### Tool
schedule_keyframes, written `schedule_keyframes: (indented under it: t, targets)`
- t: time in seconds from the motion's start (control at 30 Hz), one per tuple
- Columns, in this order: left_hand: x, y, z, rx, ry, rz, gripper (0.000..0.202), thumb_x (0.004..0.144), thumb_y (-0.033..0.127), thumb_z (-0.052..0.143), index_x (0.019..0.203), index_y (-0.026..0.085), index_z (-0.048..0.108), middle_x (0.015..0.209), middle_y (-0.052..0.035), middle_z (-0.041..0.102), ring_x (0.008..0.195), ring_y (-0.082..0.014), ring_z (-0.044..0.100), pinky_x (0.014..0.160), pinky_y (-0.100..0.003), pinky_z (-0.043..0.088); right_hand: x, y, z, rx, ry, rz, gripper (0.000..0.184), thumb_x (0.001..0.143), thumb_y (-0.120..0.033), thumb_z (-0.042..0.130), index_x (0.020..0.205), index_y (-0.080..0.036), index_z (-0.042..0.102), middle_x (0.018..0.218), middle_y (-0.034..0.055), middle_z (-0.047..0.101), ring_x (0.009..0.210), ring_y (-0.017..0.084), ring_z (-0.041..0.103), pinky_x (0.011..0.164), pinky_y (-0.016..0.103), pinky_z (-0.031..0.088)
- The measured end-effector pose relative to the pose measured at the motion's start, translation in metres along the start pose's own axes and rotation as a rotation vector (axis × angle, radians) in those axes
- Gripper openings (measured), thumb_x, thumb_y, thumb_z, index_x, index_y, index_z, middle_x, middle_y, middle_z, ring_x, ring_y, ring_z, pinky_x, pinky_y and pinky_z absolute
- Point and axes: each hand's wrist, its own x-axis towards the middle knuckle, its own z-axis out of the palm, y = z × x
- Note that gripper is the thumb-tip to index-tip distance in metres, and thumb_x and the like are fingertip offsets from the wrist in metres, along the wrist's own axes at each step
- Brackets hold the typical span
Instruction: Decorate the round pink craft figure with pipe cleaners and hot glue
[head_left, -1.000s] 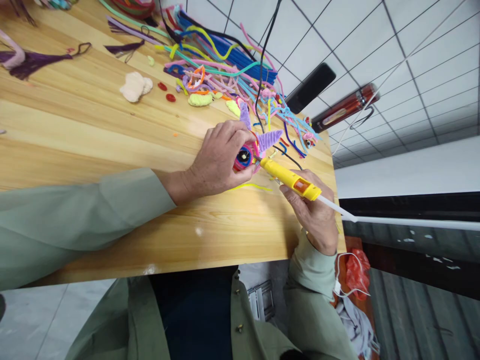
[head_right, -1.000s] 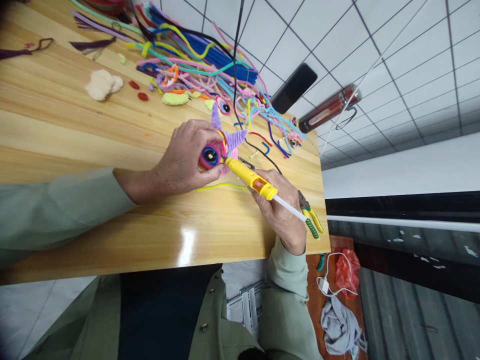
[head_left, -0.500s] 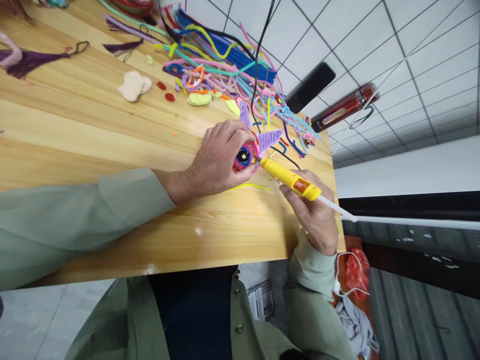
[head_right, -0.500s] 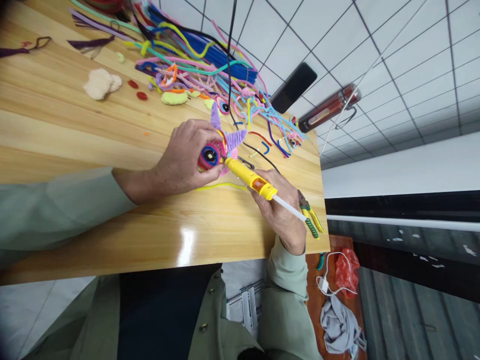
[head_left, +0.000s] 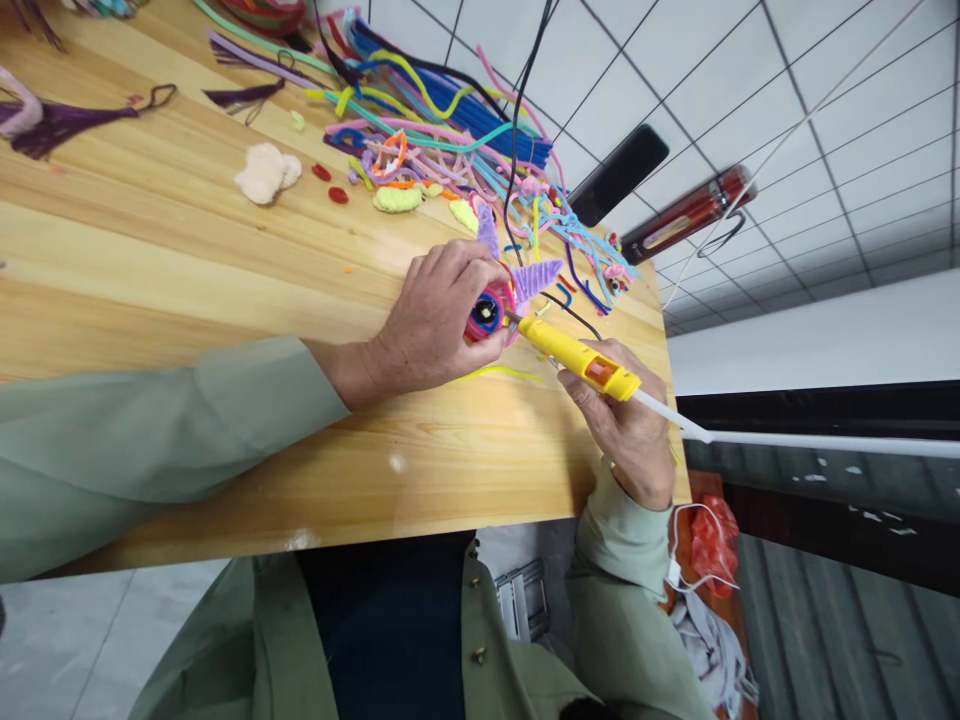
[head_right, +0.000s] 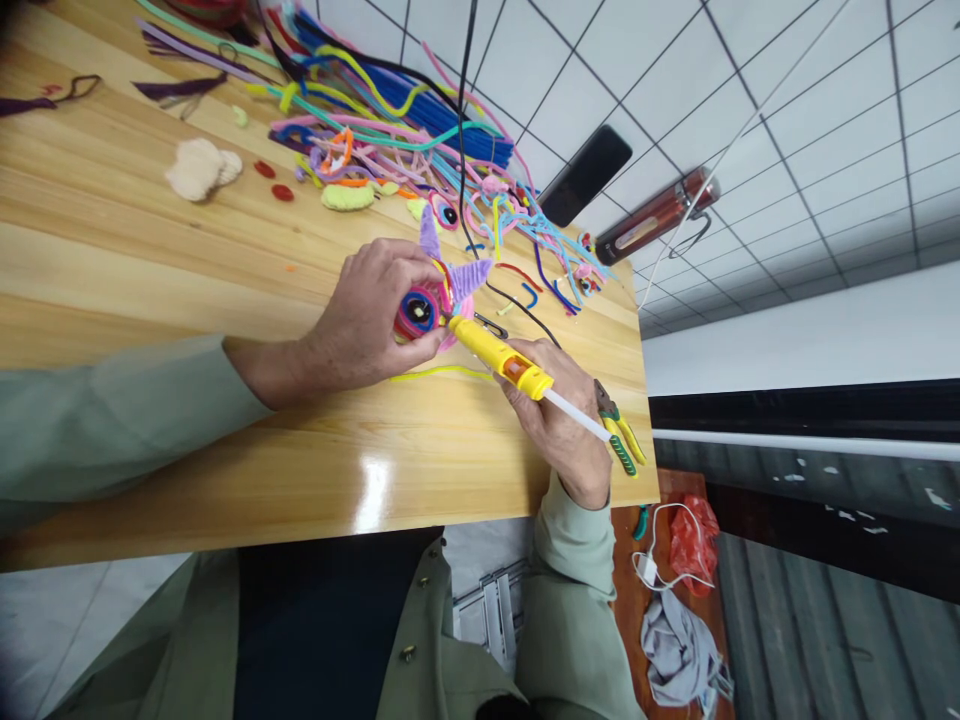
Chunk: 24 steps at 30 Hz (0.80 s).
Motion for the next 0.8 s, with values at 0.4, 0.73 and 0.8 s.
schedule_keyframes:
  t: [0.4,0.73,0.8]
  targets:
    - [0.0,-0.002,0.001,0.001,-0.003,0.009,0.053,0.1,0.035,0.09,0.147,0.028,0.067,0.161,-0.0155,0.072,0.152,-0.0456,0.067,0.129,-0.065,0.054,0.001,-0.005,-0.001,0.081,0.004,0.032,0.016,0.117,-0.04,0.081,0.131,-0.033,0.086,0.116,0.0058,0.089,0.103,0.029,0.084,0.091,0.046,0.069]
    - [-0.002,-0.004,0.001,0.011,0.044,0.047,0.05,0.101,0.03,0.084,0.147,0.027,0.066,0.159,-0.0153,0.074,0.15,-0.0439,0.069,0.127,-0.064,0.054,-0.004,0.041,0.004,0.511,0.347,0.252,0.036,0.1,-0.061,0.096,0.114,-0.031,0.084,0.104,0.0035,0.084,0.082,0.022,0.075,0.075,0.04,0.068]
    - [-0.003,-0.007,0.0,-0.006,0.04,0.064,0.047,0.101,0.03,0.082,0.144,0.027,0.067,0.157,-0.0153,0.075,0.146,-0.0437,0.07,0.125,-0.065,0.055,0.002,0.061,-0.001,0.65,0.431,0.31,0.037,0.097,-0.061,0.095,0.11,-0.029,0.08,0.105,0.0041,0.082,0.074,0.018,0.067,0.067,0.037,0.064]
